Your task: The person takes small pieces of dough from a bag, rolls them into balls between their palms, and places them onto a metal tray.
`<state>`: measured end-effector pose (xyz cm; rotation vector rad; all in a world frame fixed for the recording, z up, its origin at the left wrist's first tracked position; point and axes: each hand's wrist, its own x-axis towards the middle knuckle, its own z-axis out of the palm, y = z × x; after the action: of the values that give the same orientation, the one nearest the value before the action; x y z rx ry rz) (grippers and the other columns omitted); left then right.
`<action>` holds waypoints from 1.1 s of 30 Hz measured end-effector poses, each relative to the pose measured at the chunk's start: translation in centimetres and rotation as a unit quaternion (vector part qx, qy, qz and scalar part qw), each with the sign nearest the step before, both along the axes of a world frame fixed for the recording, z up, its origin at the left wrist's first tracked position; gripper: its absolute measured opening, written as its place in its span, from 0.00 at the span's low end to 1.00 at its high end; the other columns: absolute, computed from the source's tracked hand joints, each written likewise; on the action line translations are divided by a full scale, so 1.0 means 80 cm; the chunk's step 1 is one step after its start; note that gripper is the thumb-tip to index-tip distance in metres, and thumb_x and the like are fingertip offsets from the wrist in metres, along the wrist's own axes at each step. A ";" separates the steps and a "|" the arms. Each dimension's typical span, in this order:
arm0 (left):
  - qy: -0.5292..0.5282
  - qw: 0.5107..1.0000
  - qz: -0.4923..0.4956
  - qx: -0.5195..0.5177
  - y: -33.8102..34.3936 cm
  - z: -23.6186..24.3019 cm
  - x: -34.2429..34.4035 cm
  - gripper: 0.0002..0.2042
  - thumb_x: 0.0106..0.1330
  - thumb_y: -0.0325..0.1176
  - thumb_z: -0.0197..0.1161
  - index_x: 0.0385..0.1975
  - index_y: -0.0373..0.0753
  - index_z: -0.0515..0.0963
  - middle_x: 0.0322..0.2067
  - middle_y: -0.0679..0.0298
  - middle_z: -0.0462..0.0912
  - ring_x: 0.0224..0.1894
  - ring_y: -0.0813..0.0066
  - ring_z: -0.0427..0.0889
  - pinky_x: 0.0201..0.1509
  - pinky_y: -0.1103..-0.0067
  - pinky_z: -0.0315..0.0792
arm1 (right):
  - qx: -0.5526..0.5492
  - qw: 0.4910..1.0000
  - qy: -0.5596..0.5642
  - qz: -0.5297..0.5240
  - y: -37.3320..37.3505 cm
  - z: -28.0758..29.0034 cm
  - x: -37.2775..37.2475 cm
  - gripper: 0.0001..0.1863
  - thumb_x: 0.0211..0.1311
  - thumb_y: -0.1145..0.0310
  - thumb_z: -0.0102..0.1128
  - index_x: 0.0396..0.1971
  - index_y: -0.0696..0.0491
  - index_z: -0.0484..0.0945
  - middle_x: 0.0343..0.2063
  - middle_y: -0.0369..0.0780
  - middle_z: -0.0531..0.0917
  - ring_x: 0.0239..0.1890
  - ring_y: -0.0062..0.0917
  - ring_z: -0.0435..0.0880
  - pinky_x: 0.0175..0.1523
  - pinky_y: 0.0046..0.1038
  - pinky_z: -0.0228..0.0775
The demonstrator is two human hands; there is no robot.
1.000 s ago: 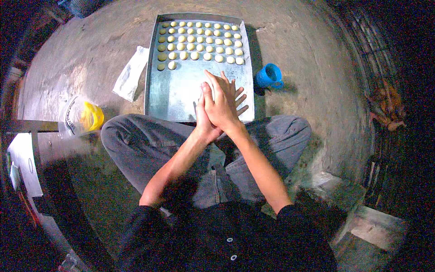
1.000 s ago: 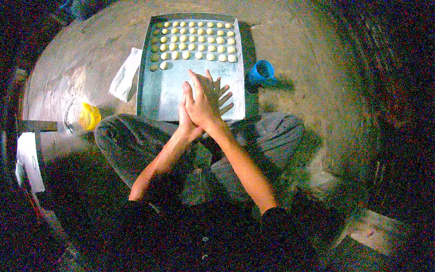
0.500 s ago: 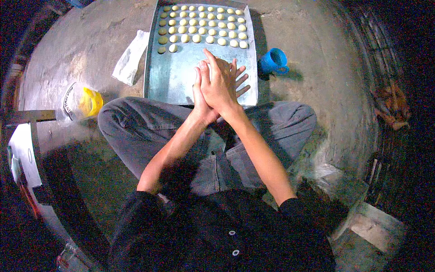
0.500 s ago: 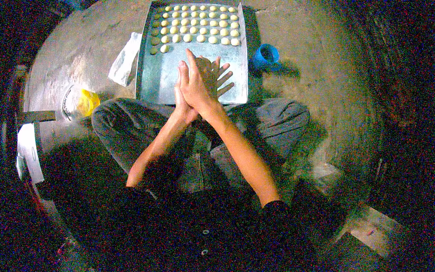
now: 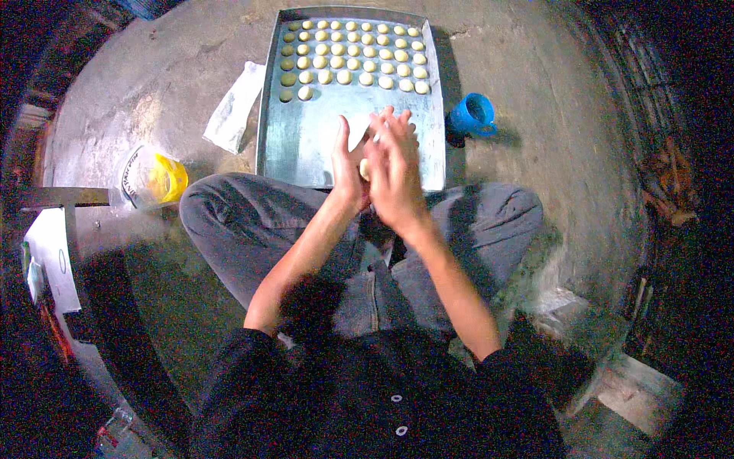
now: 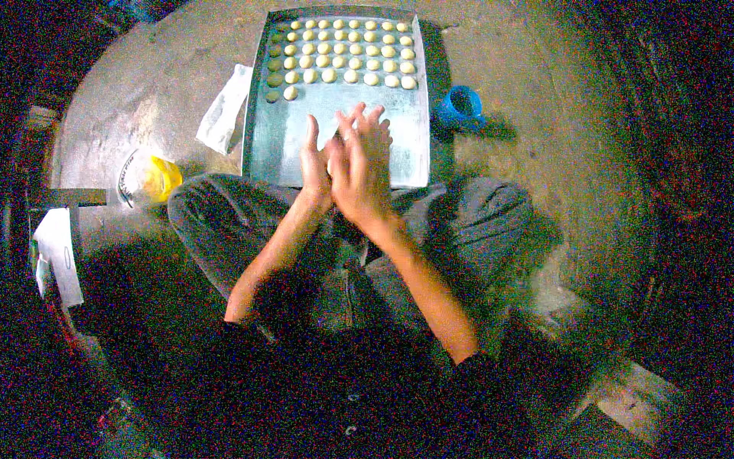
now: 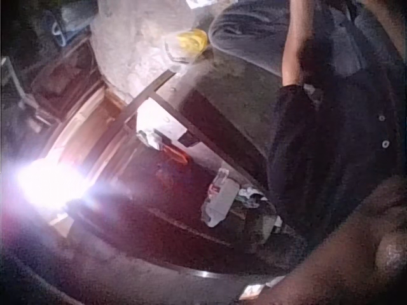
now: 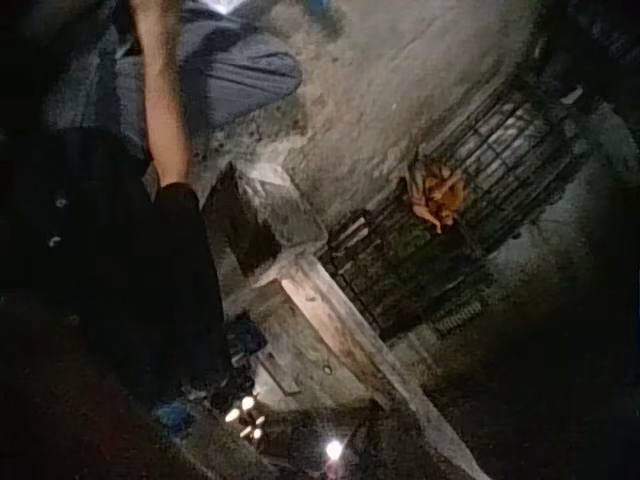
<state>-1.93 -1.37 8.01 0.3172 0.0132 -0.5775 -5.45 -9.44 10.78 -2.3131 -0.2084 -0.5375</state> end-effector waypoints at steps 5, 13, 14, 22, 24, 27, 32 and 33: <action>0.004 0.994 -0.049 -0.103 -0.010 -0.028 0.003 0.47 0.68 0.73 0.32 0.74 0.38 0.50 0.74 0.44 0.50 0.76 0.44 0.48 0.78 0.50 0.44 | -0.034 0.998 0.048 0.022 0.030 -0.026 -0.056 0.35 0.77 0.56 0.40 0.73 0.64 0.47 0.73 0.59 0.48 0.75 0.58 0.44 0.77 0.53 0.33; -0.019 0.990 -0.076 0.115 -0.021 -0.024 -0.027 0.40 0.72 0.68 0.34 0.75 0.45 0.51 0.75 0.58 0.53 0.76 0.54 0.53 0.77 0.56 0.48 | 0.011 0.990 0.106 -0.097 -0.007 -0.035 -0.047 0.32 0.78 0.54 0.38 0.71 0.61 0.55 0.73 0.60 0.50 0.75 0.60 0.41 0.74 0.61 0.29; -0.035 0.980 -0.099 0.171 -0.030 -0.035 -0.039 0.39 0.72 0.68 0.33 0.75 0.48 0.51 0.75 0.58 0.53 0.76 0.55 0.53 0.78 0.57 0.48 | -0.018 0.989 0.102 -0.106 -0.015 -0.035 -0.032 0.33 0.78 0.52 0.37 0.72 0.60 0.56 0.73 0.61 0.50 0.75 0.60 0.41 0.74 0.61 0.29; -0.113 0.992 -0.063 0.009 -0.020 -0.035 -0.015 0.37 0.75 0.61 0.37 0.75 0.41 0.47 0.75 0.51 0.50 0.77 0.55 0.50 0.78 0.58 0.48 | 0.001 0.993 0.113 -0.022 0.037 -0.005 -0.042 0.48 0.71 0.40 0.44 0.71 0.70 0.46 0.70 0.68 0.49 0.73 0.65 0.44 0.75 0.58 0.34; -0.021 0.999 0.003 -0.023 -0.015 -0.047 0.002 0.37 0.76 0.59 0.37 0.74 0.35 0.49 0.76 0.54 0.49 0.77 0.55 0.50 0.79 0.59 0.47 | -0.030 0.991 0.133 0.000 0.038 -0.019 -0.072 0.46 0.73 0.41 0.41 0.72 0.67 0.46 0.72 0.66 0.45 0.75 0.61 0.38 0.75 0.58 0.28; -0.120 0.991 -0.027 0.055 -0.038 -0.076 -0.032 0.35 0.77 0.58 0.39 0.74 0.39 0.52 0.76 0.60 0.50 0.76 0.57 0.51 0.78 0.60 0.48 | -0.003 0.978 0.172 -0.120 0.012 -0.029 -0.048 0.49 0.71 0.39 0.44 0.71 0.68 0.48 0.73 0.63 0.43 0.76 0.60 0.36 0.75 0.60 0.24; 0.052 0.981 -0.184 -0.031 -0.054 -0.017 -0.065 0.38 0.75 0.63 0.38 0.76 0.46 0.45 0.75 0.61 0.53 0.74 0.56 0.57 0.74 0.52 0.55 | -0.007 0.980 0.113 -0.164 -0.030 -0.009 0.014 0.50 0.70 0.37 0.46 0.75 0.59 0.42 0.74 0.60 0.41 0.76 0.59 0.35 0.76 0.55 0.26; 0.028 0.986 -0.160 -0.047 -0.046 -0.012 -0.062 0.39 0.74 0.64 0.38 0.76 0.46 0.44 0.75 0.61 0.52 0.75 0.54 0.56 0.74 0.51 0.54 | 0.001 0.982 0.144 -0.122 -0.016 0.005 0.001 0.50 0.70 0.37 0.45 0.75 0.60 0.41 0.74 0.60 0.41 0.76 0.60 0.35 0.76 0.56 0.26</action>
<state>-6.85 -5.08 7.04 0.2117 -0.0107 -0.9033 -5.41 -10.76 11.18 -2.3959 0.2161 -0.3130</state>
